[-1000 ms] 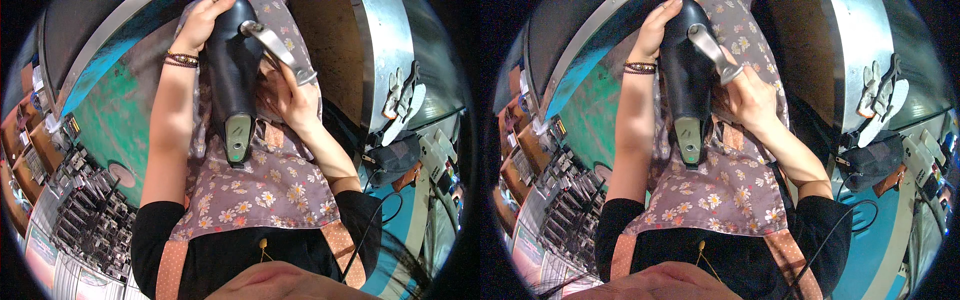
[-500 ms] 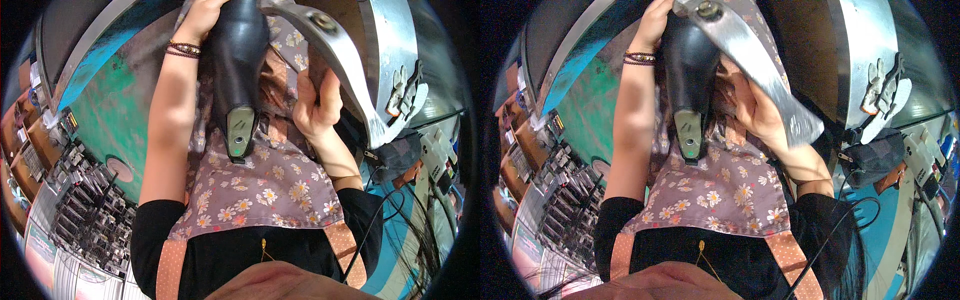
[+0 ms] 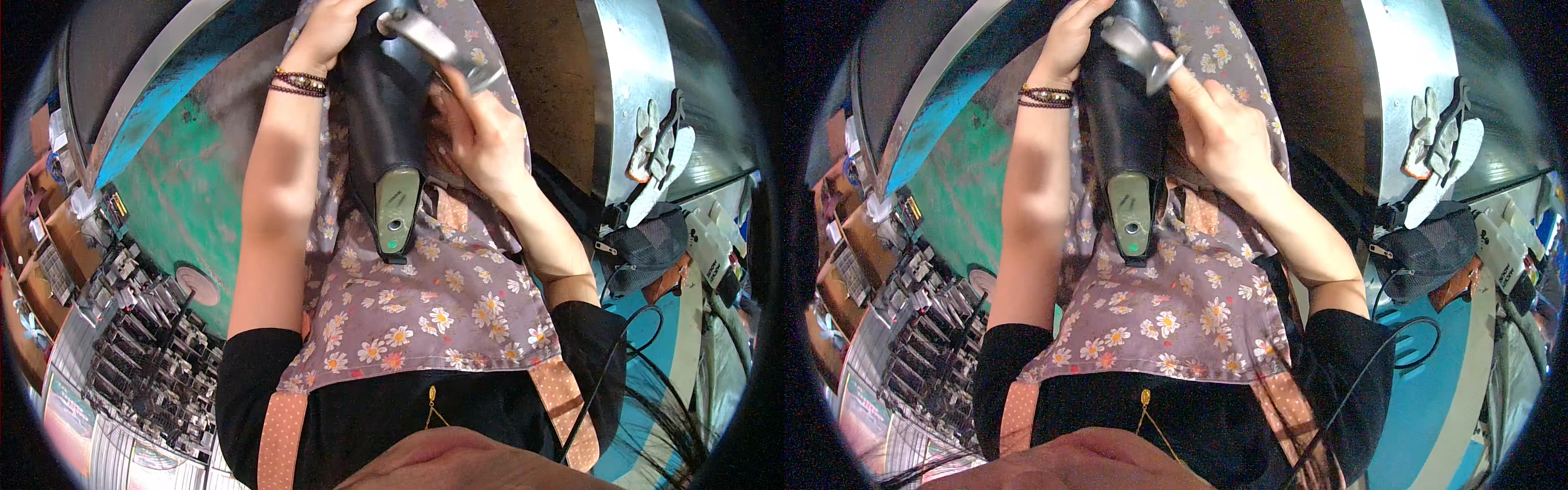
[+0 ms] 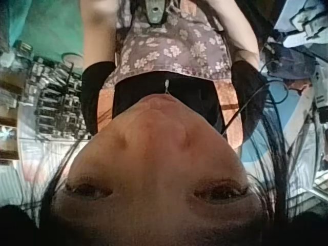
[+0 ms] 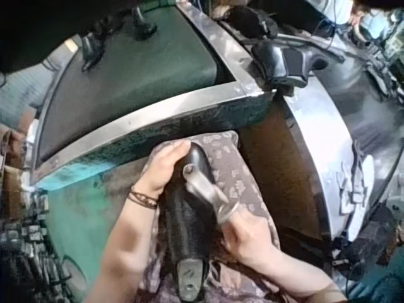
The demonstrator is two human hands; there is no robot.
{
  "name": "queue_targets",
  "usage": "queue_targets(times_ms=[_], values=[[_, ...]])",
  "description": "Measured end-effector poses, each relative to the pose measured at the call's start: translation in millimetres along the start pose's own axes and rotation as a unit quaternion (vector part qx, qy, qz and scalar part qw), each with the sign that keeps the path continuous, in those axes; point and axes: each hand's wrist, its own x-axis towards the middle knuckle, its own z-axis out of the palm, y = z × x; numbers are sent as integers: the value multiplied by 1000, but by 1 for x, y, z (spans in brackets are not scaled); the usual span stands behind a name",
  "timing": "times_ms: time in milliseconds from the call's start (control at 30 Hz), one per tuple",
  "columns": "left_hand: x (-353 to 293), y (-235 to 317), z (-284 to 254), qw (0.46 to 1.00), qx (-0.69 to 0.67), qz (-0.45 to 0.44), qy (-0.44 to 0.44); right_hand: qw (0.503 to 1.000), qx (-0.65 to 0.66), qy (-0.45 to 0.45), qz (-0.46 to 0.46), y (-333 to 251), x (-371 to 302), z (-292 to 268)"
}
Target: Using a hammer to secure or shape shoe uppers onto lasts on a conveyor belt.
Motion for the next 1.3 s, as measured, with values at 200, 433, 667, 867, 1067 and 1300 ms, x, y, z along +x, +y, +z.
queue_targets(times_ms=[200, 433, 667, 867, 1067, 1300], values=[[9, -12, 7, 991, -122, -55, -1, 994, 31, 79, -63, -9, 4, -16], [-4, 10, -6, 972, -187, -140, -13, 999, 27, -23, 0, -26, 23, -24], [0, 11, 1, 965, -215, -144, -41, 997, -52, -52, -20, -17, 23, -16], [-5, 32, 14, 977, -179, -115, -18, 997, -46, -57, -26, -31, 23, -27], [-4, 22, 11, 932, -344, -67, -94, 998, 38, 9, -54, -22, 23, -25], [5, 9, 9, 922, -345, -55, -167, 999, 50, 3, 10, 1, 8, -11]])
